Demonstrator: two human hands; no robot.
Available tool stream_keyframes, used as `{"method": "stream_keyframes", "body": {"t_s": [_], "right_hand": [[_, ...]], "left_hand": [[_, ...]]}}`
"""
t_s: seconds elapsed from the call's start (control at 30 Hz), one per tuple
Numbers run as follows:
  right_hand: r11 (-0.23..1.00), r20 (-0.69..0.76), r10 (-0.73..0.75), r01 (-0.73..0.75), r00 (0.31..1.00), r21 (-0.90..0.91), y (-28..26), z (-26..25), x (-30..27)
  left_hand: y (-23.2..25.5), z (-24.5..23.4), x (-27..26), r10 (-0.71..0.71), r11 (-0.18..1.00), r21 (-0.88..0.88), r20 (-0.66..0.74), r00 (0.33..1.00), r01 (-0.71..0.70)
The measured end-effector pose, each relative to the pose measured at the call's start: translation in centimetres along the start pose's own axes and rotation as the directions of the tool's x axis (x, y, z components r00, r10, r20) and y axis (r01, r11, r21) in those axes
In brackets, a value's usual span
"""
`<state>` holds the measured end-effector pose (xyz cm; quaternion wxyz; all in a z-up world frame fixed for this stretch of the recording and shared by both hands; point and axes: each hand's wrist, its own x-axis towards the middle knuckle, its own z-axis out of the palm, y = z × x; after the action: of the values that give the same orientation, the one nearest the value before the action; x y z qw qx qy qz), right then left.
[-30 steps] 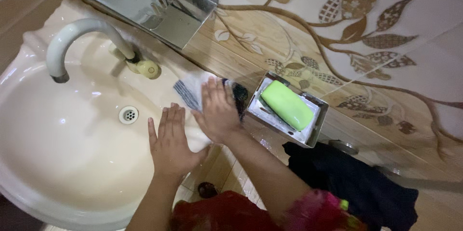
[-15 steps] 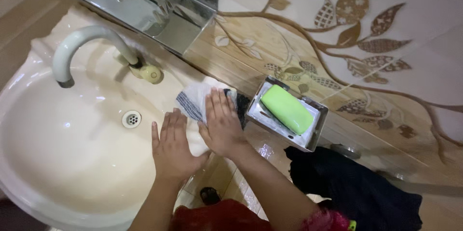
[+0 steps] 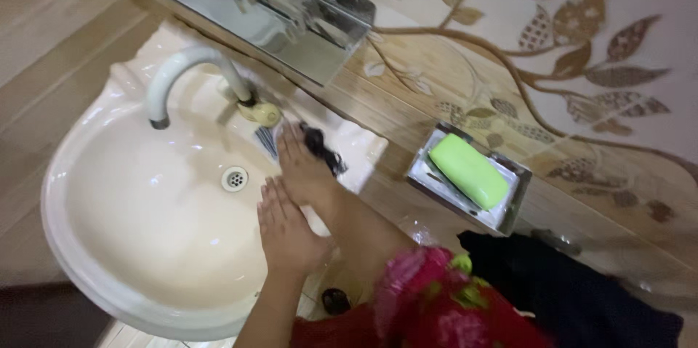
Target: The person wipes the sink basin and faucet with a cloth, then cleans the mirror above the sink. They apply soap to the cloth and continue wiping the mirror and sink surfaces.
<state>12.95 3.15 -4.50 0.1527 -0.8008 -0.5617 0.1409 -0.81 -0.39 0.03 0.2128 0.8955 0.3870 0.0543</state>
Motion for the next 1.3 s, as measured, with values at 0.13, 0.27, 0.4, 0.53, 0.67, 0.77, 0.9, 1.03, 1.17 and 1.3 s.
{"method": "stream_keyframes", "body": {"t_s": [0.13,0.27,0.4,0.53,0.67,0.77,0.9,1.03,1.17,1.3], "right_hand": [[0.999,0.144,0.045,-0.044,0.989,-0.010,-1.2,0.1,-1.8],[0.987,0.261,0.116,-0.141,0.958,0.079,-1.3,-0.4,-0.1],[0.988,0.184,0.089,-0.109,0.979,0.107,-0.5,-0.2,3.3],[0.996,0.160,0.088,-0.088,0.983,-0.005,-0.2,1.6,4.9],[0.999,-0.045,0.034,-0.033,0.998,0.027,-0.2,3.1,4.5],[0.997,-0.156,-0.069,0.063,0.985,-0.046,-1.1,4.2,3.0],[0.960,0.253,-0.157,0.088,0.955,0.267,-2.7,5.2,-1.3],[0.859,-0.568,-0.217,0.432,0.794,0.275,-3.8,3.8,-4.2],[0.991,-0.824,0.057,0.068,0.564,0.114,-2.5,0.3,-4.1],[0.993,-0.679,0.111,-0.057,0.726,0.102,0.9,-2.8,-2.2]], "left_hand": [[-2.3,-0.4,-1.4,0.041,0.997,0.057,0.081,0.996,-0.046],[-6.3,-1.3,-2.7,-0.055,0.972,0.235,0.331,0.942,-0.026],[-9.6,-1.6,-3.4,-0.182,0.958,0.271,0.341,0.922,0.089],[-11.1,-0.6,-4.0,-0.050,0.980,0.196,0.094,0.994,0.030],[-11.2,-0.4,-4.2,0.030,0.990,0.140,-0.094,0.995,-0.017],[-10.9,-0.8,-4.6,0.047,0.997,0.075,-0.188,0.981,-0.033],[-10.6,-1.2,-4.7,0.092,0.996,0.041,-0.218,0.972,-0.085],[-10.3,-1.4,-4.5,0.020,0.999,0.042,-0.153,0.988,-0.014],[-10.2,-1.5,-4.9,0.021,1.000,-0.008,-0.178,0.984,-0.023],[-10.1,-1.7,-4.9,0.021,1.000,-0.003,-0.174,0.985,-0.022]]}}
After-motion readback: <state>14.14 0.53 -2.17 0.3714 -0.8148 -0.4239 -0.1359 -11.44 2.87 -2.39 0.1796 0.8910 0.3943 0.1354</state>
